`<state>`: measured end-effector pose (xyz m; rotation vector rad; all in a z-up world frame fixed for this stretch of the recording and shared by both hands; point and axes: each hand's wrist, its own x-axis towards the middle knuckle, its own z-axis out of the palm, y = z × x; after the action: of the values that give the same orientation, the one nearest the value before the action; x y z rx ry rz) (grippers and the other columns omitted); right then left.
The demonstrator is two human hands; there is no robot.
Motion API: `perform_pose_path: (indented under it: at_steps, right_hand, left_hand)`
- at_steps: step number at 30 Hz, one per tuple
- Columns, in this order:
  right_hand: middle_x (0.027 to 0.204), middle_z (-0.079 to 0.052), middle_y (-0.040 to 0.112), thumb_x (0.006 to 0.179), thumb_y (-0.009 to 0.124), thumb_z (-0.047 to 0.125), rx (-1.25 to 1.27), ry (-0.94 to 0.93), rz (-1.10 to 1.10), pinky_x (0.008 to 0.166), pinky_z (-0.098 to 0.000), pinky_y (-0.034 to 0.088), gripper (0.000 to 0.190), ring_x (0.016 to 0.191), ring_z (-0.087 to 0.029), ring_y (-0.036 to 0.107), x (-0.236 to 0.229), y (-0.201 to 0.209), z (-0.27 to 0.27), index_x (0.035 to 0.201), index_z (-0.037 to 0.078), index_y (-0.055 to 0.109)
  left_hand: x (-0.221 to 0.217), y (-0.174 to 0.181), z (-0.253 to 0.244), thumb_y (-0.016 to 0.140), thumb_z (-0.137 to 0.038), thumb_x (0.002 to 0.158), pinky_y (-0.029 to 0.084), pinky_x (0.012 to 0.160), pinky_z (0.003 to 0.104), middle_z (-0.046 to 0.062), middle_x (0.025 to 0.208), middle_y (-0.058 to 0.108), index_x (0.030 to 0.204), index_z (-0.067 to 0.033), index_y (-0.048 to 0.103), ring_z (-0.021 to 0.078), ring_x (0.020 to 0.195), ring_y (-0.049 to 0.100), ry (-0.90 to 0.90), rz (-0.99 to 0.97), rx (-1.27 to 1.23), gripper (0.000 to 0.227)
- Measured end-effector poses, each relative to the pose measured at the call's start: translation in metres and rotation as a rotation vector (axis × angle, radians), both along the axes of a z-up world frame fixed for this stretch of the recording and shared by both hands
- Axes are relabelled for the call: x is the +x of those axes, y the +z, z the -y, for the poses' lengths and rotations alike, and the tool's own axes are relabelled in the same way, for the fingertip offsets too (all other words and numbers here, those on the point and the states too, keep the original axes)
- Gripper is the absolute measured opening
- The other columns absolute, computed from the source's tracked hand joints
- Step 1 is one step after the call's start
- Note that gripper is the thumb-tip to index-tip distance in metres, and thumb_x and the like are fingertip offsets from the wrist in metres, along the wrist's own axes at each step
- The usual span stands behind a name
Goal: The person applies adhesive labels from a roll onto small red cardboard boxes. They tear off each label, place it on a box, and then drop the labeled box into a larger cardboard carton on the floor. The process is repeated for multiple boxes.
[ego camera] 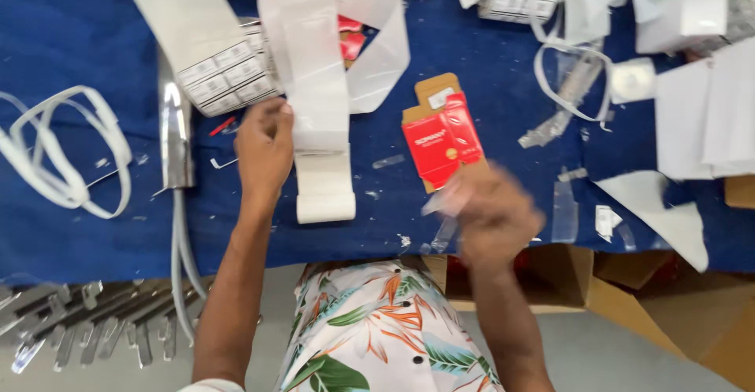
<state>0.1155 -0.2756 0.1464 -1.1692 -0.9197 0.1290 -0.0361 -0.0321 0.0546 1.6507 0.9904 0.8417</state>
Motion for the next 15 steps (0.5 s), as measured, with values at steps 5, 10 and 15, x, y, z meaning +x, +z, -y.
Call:
perform_pose_path:
  at_steps: [5, 10, 15]
  right_hand:
    - [0.088, -0.011, 0.075, 0.081, 0.078, -0.003, -0.654, -0.18, -0.476, 0.068, -0.0227, 0.056, 0.044, 0.079, -0.012, 0.071, 0.124, -0.053, 0.011, 0.118, 0.008, 0.057]
    - [0.085, -0.015, 0.074, 0.078, 0.084, 0.005, -0.933, -0.134, -0.409, 0.062, -0.0307, 0.056, 0.038, 0.076, -0.019, 0.072, 0.164, -0.115, -0.017, 0.107, 0.001, 0.059]
    - [0.077, -0.018, 0.072, 0.077, 0.094, 0.029, -1.23, -0.391, 0.436, 0.061, -0.0421, 0.053, 0.042, 0.071, -0.034, 0.07, 0.163, -0.134, -0.026, 0.086, -0.001, 0.065]
  left_hand:
    - [0.034, 0.026, 0.055, 0.075, -0.017, 0.095, 0.034, 0.115, 0.05, 0.02, 0.133, 0.059, 0.136, -0.0002, 0.055, 0.0372, 0.131, 0.052, 0.056, -0.136, 0.612, 0.049]
    - [0.107, 0.006, 0.113, 0.079, -0.022, 0.082, 0.035, 0.107, 0.052, 0.02, 0.145, 0.049, 0.14, 0.0021, 0.051, 0.0362, 0.141, 0.041, -0.575, -0.35, 0.556, 0.069]
    - [0.13, -0.027, 0.139, 0.09, -0.031, 0.069, 0.035, 0.11, 0.054, 0.026, 0.151, 0.039, 0.14, 0.003, 0.047, 0.0386, 0.144, 0.033, -0.704, -0.553, 0.594, 0.089]
